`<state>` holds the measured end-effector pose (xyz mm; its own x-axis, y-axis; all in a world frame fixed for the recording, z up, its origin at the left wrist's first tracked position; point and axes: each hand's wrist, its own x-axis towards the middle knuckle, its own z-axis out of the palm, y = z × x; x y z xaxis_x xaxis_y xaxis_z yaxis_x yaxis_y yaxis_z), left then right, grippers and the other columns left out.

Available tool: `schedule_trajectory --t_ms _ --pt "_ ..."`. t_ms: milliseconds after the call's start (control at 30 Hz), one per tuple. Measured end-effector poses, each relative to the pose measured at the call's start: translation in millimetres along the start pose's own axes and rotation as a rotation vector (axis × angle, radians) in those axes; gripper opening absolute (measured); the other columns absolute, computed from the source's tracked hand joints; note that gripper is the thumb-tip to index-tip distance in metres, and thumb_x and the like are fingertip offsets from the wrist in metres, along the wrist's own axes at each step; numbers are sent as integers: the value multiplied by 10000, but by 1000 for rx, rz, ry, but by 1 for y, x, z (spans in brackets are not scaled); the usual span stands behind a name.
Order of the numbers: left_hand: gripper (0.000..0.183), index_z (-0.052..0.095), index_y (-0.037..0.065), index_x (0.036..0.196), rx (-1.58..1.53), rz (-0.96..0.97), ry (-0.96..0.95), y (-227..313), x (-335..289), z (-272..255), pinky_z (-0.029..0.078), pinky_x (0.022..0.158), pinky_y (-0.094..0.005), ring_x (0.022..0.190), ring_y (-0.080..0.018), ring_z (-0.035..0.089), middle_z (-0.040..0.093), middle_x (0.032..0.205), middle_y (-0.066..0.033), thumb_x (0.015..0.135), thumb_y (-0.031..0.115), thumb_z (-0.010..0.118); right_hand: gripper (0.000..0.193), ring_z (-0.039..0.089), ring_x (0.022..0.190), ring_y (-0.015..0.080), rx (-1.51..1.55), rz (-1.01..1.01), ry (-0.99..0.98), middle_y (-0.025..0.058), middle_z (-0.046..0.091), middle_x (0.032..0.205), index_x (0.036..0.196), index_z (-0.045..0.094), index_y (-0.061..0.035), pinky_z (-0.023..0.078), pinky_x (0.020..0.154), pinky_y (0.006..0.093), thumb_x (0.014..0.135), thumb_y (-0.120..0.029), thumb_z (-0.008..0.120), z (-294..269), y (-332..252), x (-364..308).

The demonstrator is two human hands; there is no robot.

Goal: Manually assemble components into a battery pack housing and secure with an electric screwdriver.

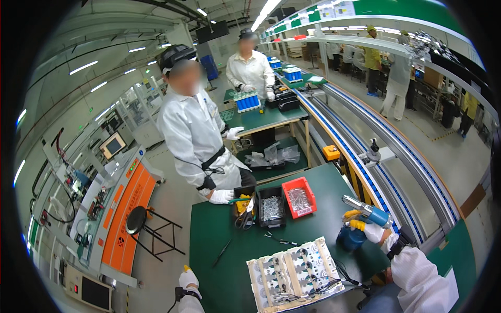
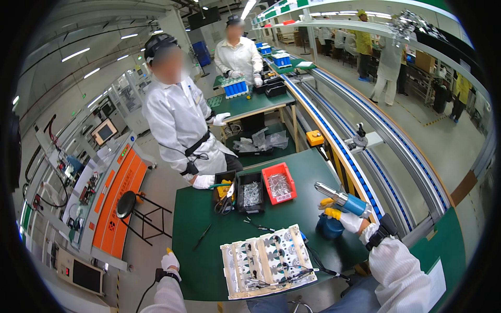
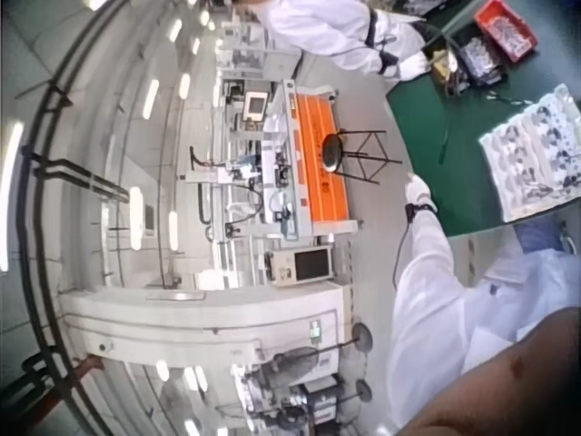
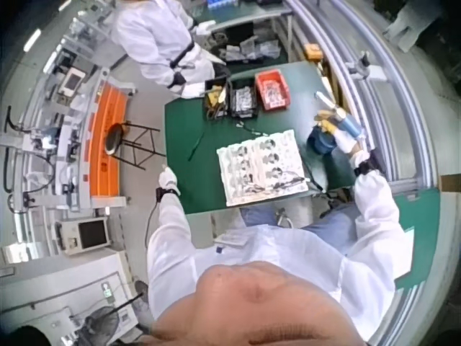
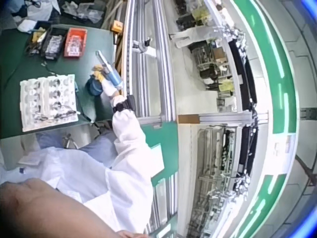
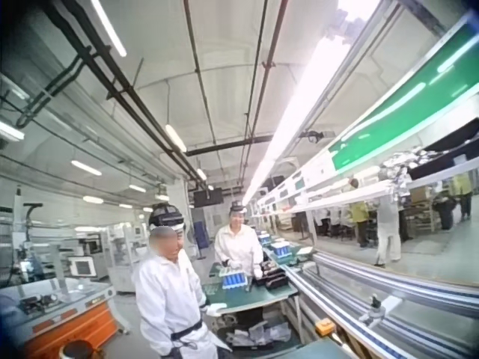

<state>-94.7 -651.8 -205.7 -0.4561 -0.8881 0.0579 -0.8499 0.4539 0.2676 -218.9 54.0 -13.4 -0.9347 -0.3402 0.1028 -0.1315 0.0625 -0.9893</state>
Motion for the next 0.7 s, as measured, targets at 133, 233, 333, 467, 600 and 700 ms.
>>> schedule_trajectory --t_ms 133,233,333,467,600,700 --pt "574 743 -12 1033 -51 -157 0 17 1 9 545 880 -532 1035 -453 693 731 1063 -263 1005 459 415 395 676 1046 197 59 -103 35 141 709 1185 1329 602 -11 549 874 314 983 -177 699 6 5 4" --pt "574 744 -11 1017 25 -62 -23 48 -5 1 551 866 -532 1020 -453 696 730 1048 -267 1008 472 433 345 673 1049 193 13 -41 50 128 715 1181 1286 628 -6 546 874 312 992 -178 682 9 -2 3" --pt "570 743 -17 999 -6 -23 -35 46 -5 -8 552 858 -538 1005 -458 697 733 1028 -264 1014 455 423 353 678 977 187 -82 3 23 137 716 1183 1311 622 1 563 858 331 979 -101 681 7 -2 6" --pt "526 740 -11 990 -30 -16 40 37 6 7 556 819 -543 975 -463 701 741 996 -252 1008 405 418 385 680 979 197 14 -108 39 149 712 1187 1344 594 2 557 881 325 982 -101 671 9 3 6" --pt "497 738 8 1028 -63 -21 9 47 2 10 546 852 -540 1014 -457 692 734 1041 -258 997 396 430 382 660 1140 248 -39 39 -32 143 659 1253 1336 577 -15 544 1017 399 989 -138 680 -5 10 5" --pt "520 738 4 1026 -68 -11 -1 41 5 12 542 873 -532 1024 -452 690 735 1052 -251 1008 421 428 383 663 1147 249 53 -4 -22 150 655 1265 1342 573 -26 540 1027 397 990 -134 679 -2 13 4"
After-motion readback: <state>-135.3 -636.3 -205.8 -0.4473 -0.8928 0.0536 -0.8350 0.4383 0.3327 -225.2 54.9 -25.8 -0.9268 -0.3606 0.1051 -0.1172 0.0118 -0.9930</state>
